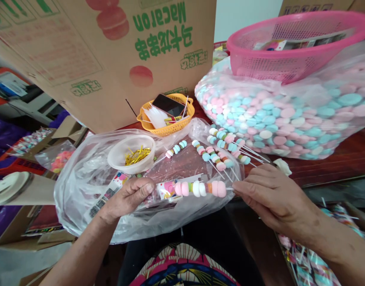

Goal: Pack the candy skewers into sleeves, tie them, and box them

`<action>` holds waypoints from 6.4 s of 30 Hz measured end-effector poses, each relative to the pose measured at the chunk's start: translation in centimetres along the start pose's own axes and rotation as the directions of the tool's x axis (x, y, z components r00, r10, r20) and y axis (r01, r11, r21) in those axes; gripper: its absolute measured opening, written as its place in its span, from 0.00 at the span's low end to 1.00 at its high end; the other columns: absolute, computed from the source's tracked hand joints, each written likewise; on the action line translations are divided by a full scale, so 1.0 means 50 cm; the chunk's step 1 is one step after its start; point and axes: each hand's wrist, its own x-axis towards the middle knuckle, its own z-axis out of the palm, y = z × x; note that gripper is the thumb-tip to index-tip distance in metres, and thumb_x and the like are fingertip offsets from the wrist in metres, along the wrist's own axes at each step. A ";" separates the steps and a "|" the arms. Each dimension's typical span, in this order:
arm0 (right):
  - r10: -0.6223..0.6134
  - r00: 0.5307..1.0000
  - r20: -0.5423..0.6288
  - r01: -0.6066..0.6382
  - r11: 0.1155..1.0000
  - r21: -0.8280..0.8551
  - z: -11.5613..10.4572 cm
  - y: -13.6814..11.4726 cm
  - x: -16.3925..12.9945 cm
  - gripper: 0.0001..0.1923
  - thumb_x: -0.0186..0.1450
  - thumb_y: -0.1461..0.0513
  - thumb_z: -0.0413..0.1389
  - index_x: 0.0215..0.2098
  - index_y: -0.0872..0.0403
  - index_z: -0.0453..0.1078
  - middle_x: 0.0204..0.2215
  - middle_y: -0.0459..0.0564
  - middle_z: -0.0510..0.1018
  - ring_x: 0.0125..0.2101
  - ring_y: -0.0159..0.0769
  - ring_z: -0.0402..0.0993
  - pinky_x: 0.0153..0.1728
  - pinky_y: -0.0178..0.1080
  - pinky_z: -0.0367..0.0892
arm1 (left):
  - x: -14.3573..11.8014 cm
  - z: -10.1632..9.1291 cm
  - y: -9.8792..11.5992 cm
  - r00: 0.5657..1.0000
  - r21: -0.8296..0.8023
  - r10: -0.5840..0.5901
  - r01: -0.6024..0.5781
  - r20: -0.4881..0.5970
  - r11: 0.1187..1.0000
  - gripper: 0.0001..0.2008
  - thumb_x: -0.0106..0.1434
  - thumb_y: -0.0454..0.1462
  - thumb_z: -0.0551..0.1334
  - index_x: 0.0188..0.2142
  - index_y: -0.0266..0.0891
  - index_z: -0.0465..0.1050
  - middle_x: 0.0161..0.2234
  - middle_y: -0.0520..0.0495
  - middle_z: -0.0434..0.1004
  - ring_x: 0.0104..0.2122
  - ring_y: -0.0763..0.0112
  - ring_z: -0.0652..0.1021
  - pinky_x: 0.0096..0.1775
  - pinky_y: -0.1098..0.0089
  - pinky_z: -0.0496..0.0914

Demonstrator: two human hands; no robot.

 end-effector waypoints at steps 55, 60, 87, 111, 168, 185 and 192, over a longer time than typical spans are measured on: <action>0.107 0.994 -0.002 -0.105 0.981 0.161 0.064 0.001 -0.029 0.10 0.65 0.69 0.52 0.42 0.52 0.69 0.29 0.48 0.77 0.31 0.35 0.74 0.31 0.37 0.68 | 0.027 0.037 -0.002 0.984 0.440 0.037 -0.113 0.176 0.891 0.25 0.55 0.55 0.65 0.42 0.39 0.74 0.27 0.53 0.73 0.26 0.73 0.69 0.29 0.75 0.61; 0.046 0.998 0.041 -0.053 0.981 0.188 0.072 0.003 -0.006 0.09 0.65 0.68 0.51 0.41 0.54 0.69 0.28 0.48 0.77 0.29 0.33 0.73 0.31 0.36 0.64 | 0.045 0.060 0.009 0.981 0.509 -0.021 -0.082 0.194 0.857 0.21 0.55 0.54 0.66 0.35 0.38 0.73 0.27 0.53 0.73 0.27 0.72 0.70 0.30 0.74 0.60; -0.150 0.984 0.099 0.159 0.983 -0.090 0.082 0.008 0.025 0.11 0.67 0.69 0.45 0.36 0.54 0.69 0.20 0.45 0.72 0.25 0.33 0.65 0.31 0.40 0.59 | 0.047 0.039 0.015 0.844 0.058 -0.327 0.335 0.425 0.941 0.12 0.52 0.40 0.68 0.27 0.38 0.65 0.22 0.58 0.62 0.22 0.79 0.64 0.24 0.77 0.60; 0.047 0.972 0.229 -0.098 0.972 0.215 0.093 -0.067 0.041 0.12 0.65 0.70 0.46 0.34 0.56 0.71 0.23 0.48 0.75 0.23 0.32 0.69 0.25 0.34 0.57 | 0.065 0.111 0.056 0.912 0.785 -0.405 0.301 -0.070 0.542 0.16 0.60 0.48 0.60 0.38 0.40 0.73 0.33 0.43 0.79 0.34 0.55 0.78 0.33 0.64 0.67; 0.227 0.896 0.381 -0.343 0.900 0.269 0.086 -0.022 0.065 0.14 0.70 0.62 0.45 0.26 0.54 0.63 0.21 0.45 0.69 0.24 0.31 0.64 0.26 0.33 0.56 | 0.006 0.089 -0.018 0.955 0.830 -0.133 0.295 -0.264 0.474 0.11 0.62 0.41 0.60 0.39 0.36 0.74 0.39 0.39 0.78 0.42 0.55 0.76 0.44 0.60 0.67; 0.072 0.963 0.259 -0.139 0.958 0.251 0.048 -0.031 0.073 0.11 0.68 0.66 0.46 0.30 0.53 0.65 0.26 0.47 0.71 0.28 0.34 0.65 0.30 0.36 0.60 | 0.045 0.042 0.011 0.853 0.199 -0.330 0.270 0.404 0.942 0.15 0.51 0.44 0.69 0.30 0.38 0.68 0.27 0.56 0.64 0.29 0.74 0.66 0.32 0.75 0.61; 0.113 0.950 0.292 -0.208 0.925 0.319 0.071 -0.028 0.069 0.13 0.71 0.63 0.45 0.28 0.53 0.64 0.24 0.47 0.70 0.27 0.33 0.65 0.30 0.36 0.59 | 0.039 0.057 0.026 0.907 0.292 -0.294 0.205 0.302 0.934 0.17 0.51 0.46 0.70 0.28 0.39 0.65 0.26 0.57 0.63 0.28 0.75 0.65 0.30 0.75 0.57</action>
